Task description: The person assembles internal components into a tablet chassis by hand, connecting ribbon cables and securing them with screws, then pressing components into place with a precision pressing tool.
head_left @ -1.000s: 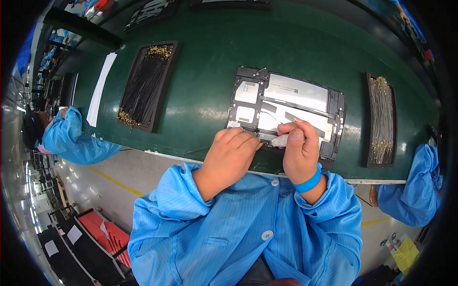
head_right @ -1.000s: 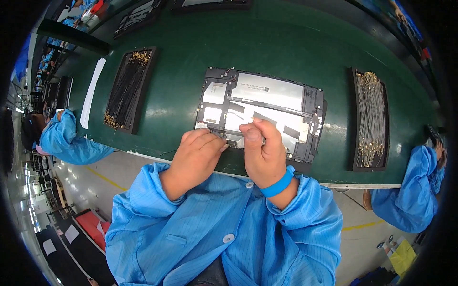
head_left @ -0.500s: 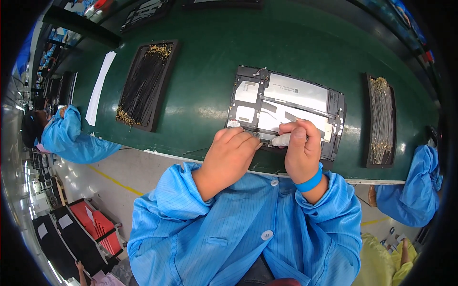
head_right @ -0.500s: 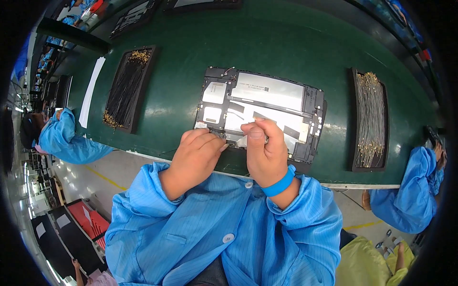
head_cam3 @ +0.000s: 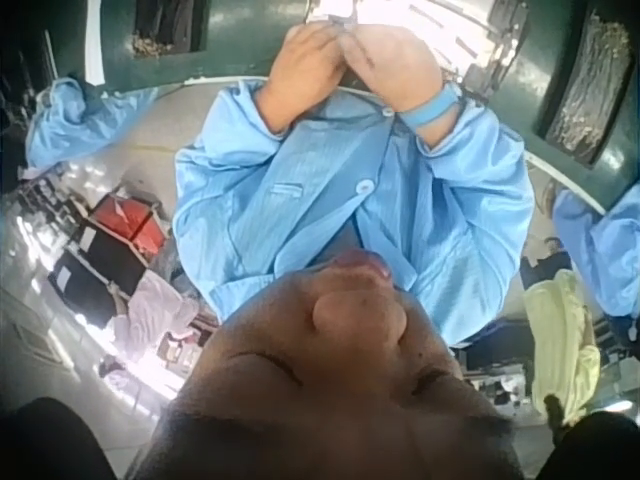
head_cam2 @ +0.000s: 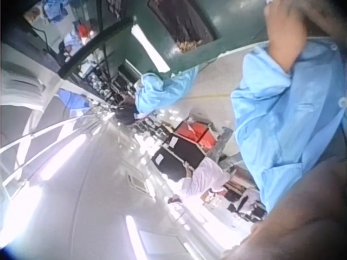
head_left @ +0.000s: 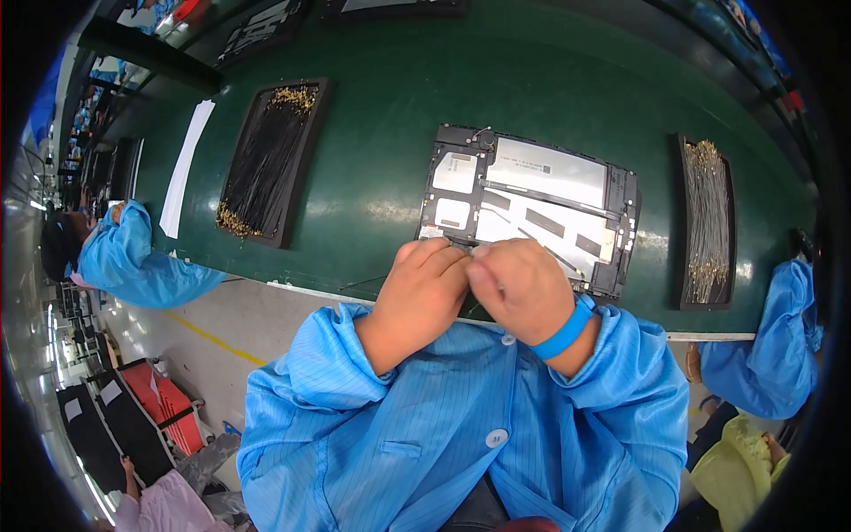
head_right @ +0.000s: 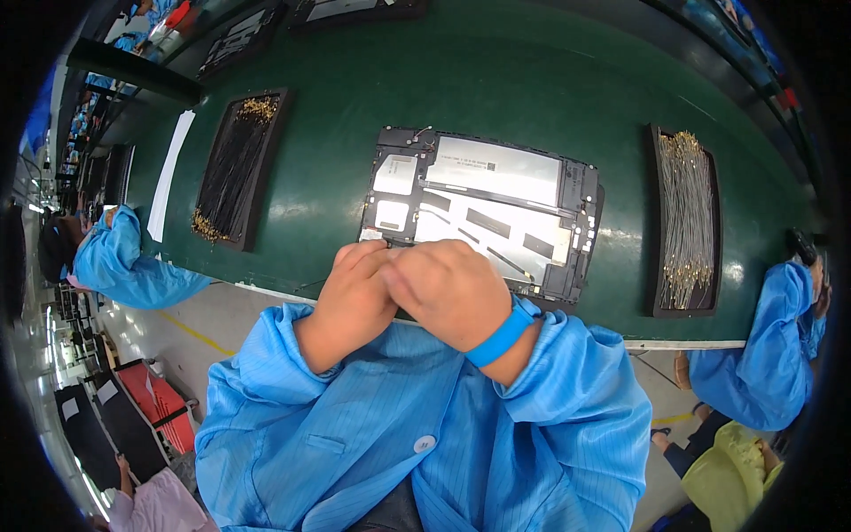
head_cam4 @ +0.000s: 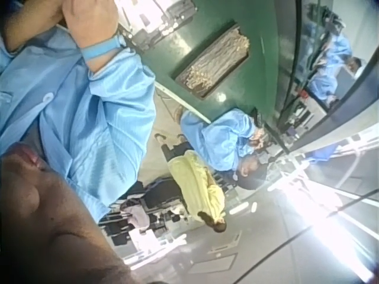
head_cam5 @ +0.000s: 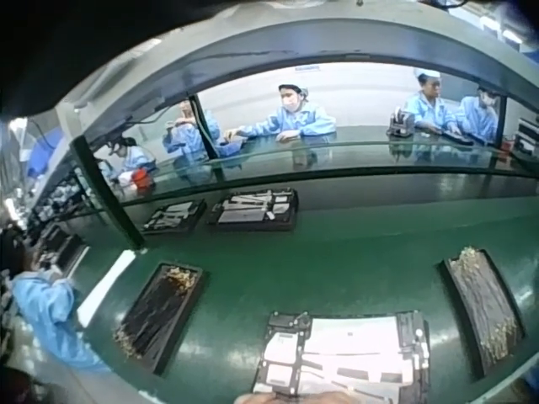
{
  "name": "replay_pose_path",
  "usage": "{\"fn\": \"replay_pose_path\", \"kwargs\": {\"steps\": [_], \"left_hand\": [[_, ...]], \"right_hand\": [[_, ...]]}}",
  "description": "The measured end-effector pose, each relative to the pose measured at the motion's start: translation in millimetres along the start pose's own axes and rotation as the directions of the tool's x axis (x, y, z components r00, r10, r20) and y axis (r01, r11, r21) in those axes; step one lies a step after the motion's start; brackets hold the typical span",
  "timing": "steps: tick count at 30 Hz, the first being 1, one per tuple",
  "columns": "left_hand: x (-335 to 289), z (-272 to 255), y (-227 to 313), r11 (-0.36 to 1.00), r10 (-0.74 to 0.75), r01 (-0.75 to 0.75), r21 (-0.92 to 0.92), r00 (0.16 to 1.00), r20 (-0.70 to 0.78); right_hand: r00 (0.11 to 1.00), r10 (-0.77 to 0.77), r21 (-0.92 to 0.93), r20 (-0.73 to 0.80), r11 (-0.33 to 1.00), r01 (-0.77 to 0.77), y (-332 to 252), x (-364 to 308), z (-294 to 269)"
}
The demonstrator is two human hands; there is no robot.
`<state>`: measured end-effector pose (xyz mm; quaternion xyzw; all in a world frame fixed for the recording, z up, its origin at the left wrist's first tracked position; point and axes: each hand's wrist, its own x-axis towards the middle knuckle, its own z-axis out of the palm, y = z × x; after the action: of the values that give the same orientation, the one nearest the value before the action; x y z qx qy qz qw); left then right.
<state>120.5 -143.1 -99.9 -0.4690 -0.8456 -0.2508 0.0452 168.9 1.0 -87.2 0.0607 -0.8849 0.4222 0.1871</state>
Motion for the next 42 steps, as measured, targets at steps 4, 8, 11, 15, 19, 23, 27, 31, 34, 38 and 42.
{"fn": "replay_pose_path", "kwargs": {"steps": [4, 8, 11, 15, 19, 23, 27, 31, 34, 38, 42], "left_hand": [[-0.8, -0.9, 0.8, 1.000, -0.001, 0.002, -0.027, 0.999, 0.050], [-2.1, -18.1, 11.4, 0.998, -0.050, 0.051, -0.041, 0.998, 0.036], [-21.3, -21.8, 12.6, -0.079, -0.463, 0.800, -0.595, 0.500, 0.732], [-28.8, -10.3, -5.8, -0.640, -0.618, 0.376, -0.670, 0.267, 0.740], [-19.1, -9.6, -15.0, -0.565, -0.711, 0.401, -0.721, 0.206, 0.672], [-15.8, -14.7, 2.2, -0.629, -0.621, 0.483, -0.609, 0.159, 0.767], [-14.0, -3.3, -13.6, -0.464, -0.791, 0.407, -0.787, 0.210, 0.574], [-8.8, -5.6, -10.8, -0.265, -0.849, 0.538, -0.800, 0.263, 0.458], [-15.5, -18.6, -0.2, -0.109, -0.821, 0.623, -0.774, 0.383, 0.424], [-28.0, -25.1, 19.1, -0.139, -0.549, 0.845, -0.517, 0.369, 0.750], [-32.8, -15.5, 19.1, -0.254, -0.470, 0.853, -0.455, 0.302, 0.829]], "right_hand": [[0.995, -0.096, -0.032, -0.020, 0.995, 0.095, 3.7, -1.4, 4.2], [0.790, 0.612, 0.548, -0.041, 0.675, -0.494, 20.6, -7.9, 7.4], [0.762, 0.646, 0.734, -0.043, 0.538, -0.414, 20.5, -7.4, -0.8], [0.832, 0.555, 0.673, -0.021, 0.623, -0.399, 24.1, -13.0, 0.9], [0.810, 0.587, 0.719, 0.002, 0.562, -0.409, 27.3, -10.4, -0.6], [0.822, 0.569, 0.706, -0.002, 0.583, -0.402, 25.5, -10.2, 1.4], [0.839, 0.545, 0.707, 0.006, 0.591, -0.388, 25.2, -10.9, 1.9], [0.828, 0.561, 0.730, -0.009, 0.570, -0.378, 26.4, -10.1, 2.1], [0.817, 0.577, 0.741, -0.005, 0.551, -0.385, 27.6, -8.3, 0.7], [0.792, 0.610, 0.752, 0.002, 0.521, -0.403, 24.9, -6.8, -0.5], [0.810, 0.586, 0.742, 0.015, 0.536, -0.402, 19.9, -6.3, -1.8]]}}
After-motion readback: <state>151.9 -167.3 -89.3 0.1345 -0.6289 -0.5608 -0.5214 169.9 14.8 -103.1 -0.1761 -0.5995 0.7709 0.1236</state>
